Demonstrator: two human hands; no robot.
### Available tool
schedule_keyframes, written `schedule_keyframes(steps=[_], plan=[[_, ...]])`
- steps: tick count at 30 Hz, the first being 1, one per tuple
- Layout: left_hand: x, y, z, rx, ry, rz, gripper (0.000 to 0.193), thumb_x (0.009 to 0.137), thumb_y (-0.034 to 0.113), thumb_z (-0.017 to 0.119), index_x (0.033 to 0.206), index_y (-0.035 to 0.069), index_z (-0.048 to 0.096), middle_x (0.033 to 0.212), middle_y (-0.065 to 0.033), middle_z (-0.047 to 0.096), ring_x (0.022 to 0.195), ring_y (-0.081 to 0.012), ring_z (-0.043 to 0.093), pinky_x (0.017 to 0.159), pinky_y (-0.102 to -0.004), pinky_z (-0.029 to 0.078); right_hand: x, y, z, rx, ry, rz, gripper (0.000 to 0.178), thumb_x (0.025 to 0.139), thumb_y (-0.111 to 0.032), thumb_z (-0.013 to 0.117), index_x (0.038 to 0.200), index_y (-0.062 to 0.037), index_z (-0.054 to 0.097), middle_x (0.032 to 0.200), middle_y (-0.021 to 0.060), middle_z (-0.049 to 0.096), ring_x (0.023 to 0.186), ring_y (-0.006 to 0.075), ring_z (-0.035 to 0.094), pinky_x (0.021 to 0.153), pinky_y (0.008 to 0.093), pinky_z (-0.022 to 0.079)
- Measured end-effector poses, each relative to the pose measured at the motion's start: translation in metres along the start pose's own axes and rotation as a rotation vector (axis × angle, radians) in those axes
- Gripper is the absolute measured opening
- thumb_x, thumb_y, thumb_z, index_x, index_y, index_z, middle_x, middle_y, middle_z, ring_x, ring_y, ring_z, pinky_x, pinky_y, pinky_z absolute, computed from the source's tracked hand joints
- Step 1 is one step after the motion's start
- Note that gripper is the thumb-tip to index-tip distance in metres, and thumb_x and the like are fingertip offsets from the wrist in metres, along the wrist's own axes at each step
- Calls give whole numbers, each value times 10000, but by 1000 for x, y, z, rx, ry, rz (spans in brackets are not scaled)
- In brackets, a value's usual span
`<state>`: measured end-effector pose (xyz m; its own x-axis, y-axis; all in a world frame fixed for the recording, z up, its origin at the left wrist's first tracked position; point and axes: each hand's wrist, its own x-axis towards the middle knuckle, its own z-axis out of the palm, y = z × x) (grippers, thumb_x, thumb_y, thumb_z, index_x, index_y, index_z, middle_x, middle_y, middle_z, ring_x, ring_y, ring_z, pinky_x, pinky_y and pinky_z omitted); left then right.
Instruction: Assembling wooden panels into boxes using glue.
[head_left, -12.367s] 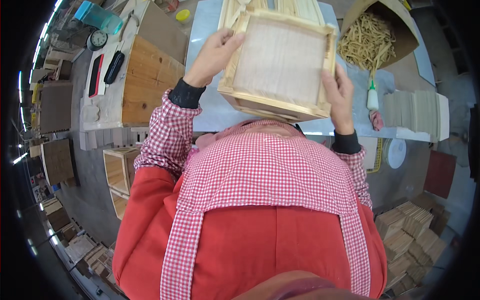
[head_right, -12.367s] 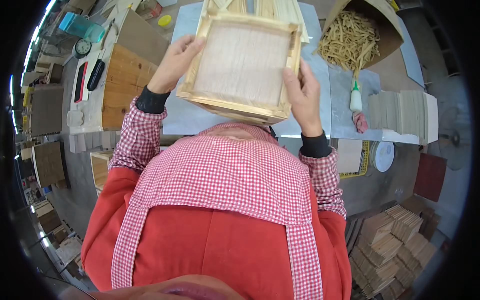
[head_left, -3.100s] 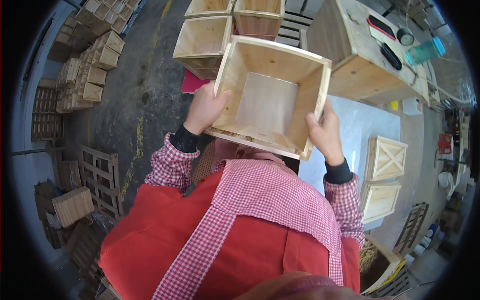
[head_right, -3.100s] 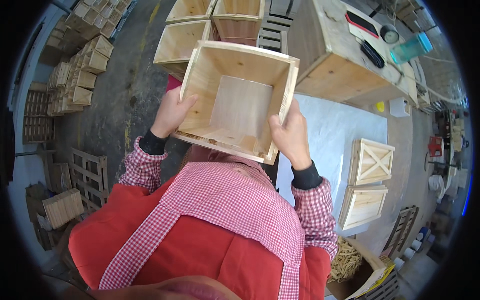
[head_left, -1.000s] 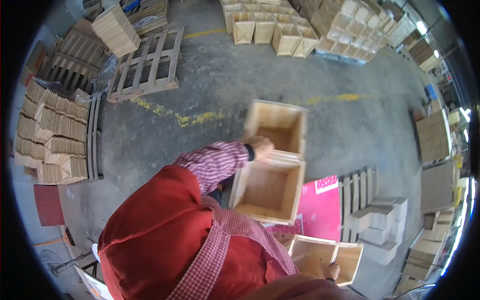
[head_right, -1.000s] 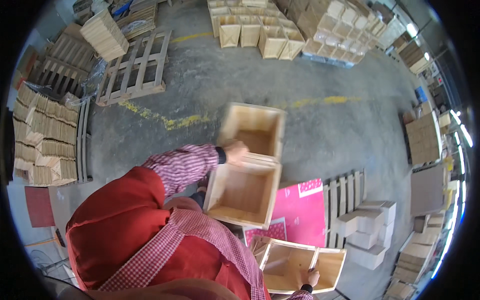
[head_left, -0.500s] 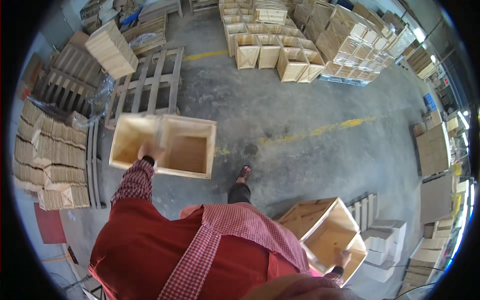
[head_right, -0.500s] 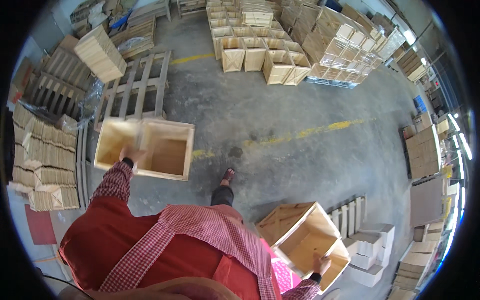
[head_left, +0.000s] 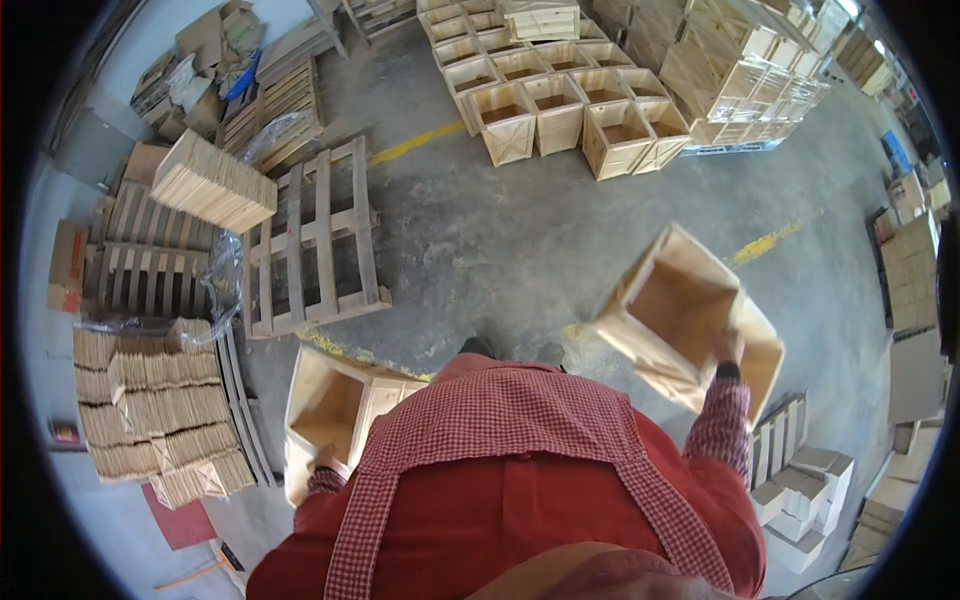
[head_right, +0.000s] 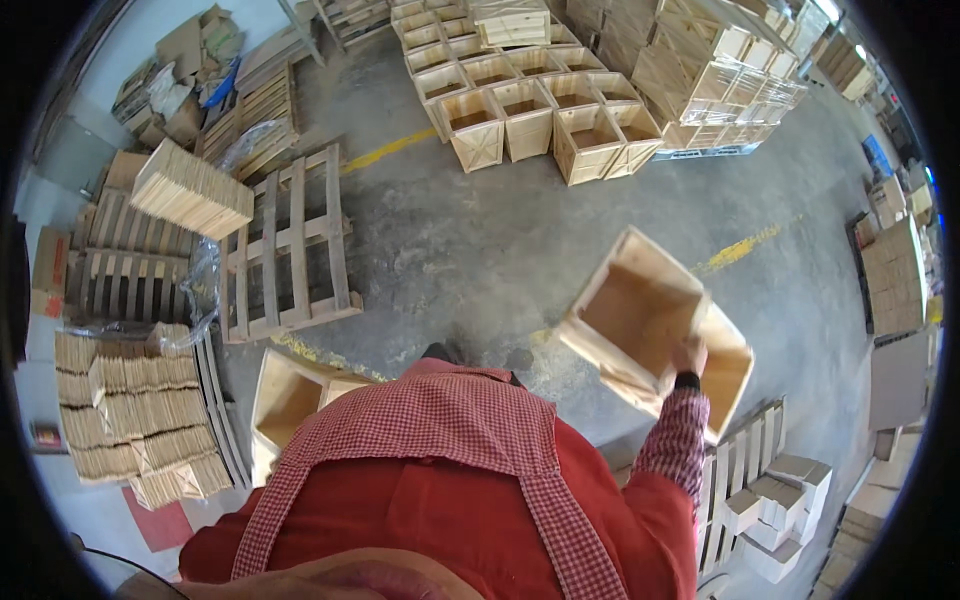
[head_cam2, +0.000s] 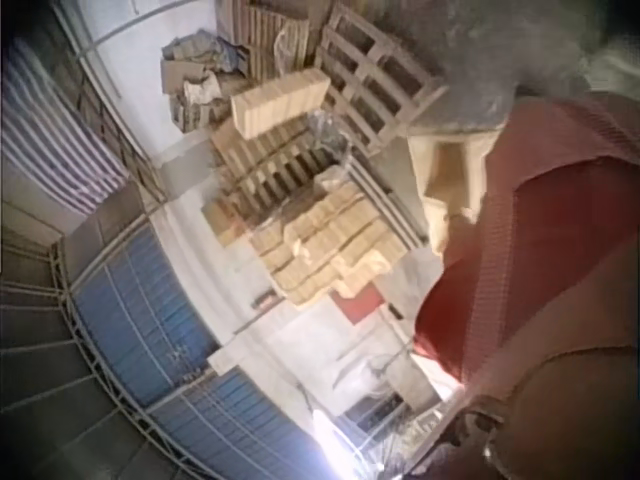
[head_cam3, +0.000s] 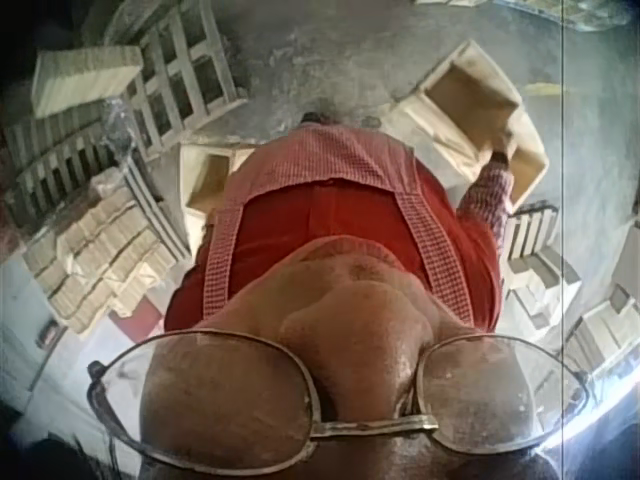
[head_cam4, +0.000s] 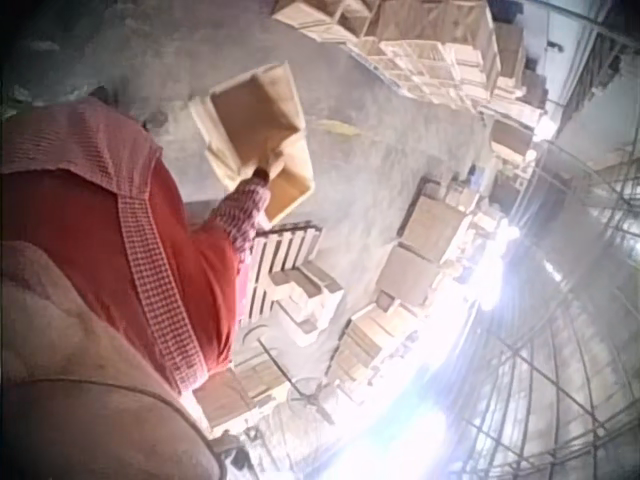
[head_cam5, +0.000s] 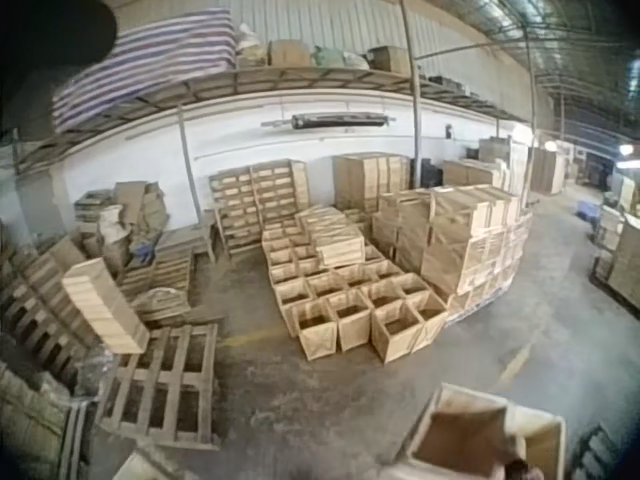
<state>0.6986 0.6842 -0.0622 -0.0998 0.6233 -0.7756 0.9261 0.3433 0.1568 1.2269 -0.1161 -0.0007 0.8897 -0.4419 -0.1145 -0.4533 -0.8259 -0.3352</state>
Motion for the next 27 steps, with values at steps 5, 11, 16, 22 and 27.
schedule_keyframes(steps=[5, 11, 16, 22, 27], plan=[[29, 82, 22, -104, -77, 21, 512, 904, 387, 467, 1263, 25, 517, 1322, -163, 496, 1230, -281, 452, 1051, -378, 332, 120, -202, 28, -57, -145, -156, 640, 709, -632, 639, 805, -1, 679, 840, 244, 657, 854, 386, 643, 738, 458, 504], [57, 223, 13, 193, -3, 295, 492, 897, 343, 504, 1254, 4, 519, 1260, -153, 529, 1177, -279, 482, 1033, -377, 356, 230, -402, 64, 139, -148, -152, 569, 685, -564, 689, 747, 1, 705, 754, 203, 678, 802, 313, 678, 736, 408, 519], [73, 330, 4, 429, 106, 539, 478, 890, 306, 535, 1245, -13, 521, 1209, -145, 556, 1132, -277, 508, 1019, -376, 376, 319, -549, 86, 260, -276, -71, 512, 653, -502, 729, 764, -2, 718, 742, 153, 691, 770, 237, 686, 698, 354, 527], [75, 430, 23, 695, 269, 799, 464, 882, 262, 572, 1236, -34, 523, 1147, -136, 589, 1079, -275, 538, 1002, -375, 399, 443, -674, 136, 264, -369, -129, 461, 694, -401, 715, 871, 24, 692, 848, 172, 681, 772, 248, 658, 669, 364, 502], [49, 539, 68, 896, 379, 945, 456, 877, 232, 597, 1229, -48, 525, 1105, -129, 610, 1043, -273, 559, 990, -374, 415, 572, -697, 205, 264, -566, -419, 401, 725, -324, 708, 953, 3, 659, 929, 147, 660, 776, 236, 616, 643, 392, 483]])
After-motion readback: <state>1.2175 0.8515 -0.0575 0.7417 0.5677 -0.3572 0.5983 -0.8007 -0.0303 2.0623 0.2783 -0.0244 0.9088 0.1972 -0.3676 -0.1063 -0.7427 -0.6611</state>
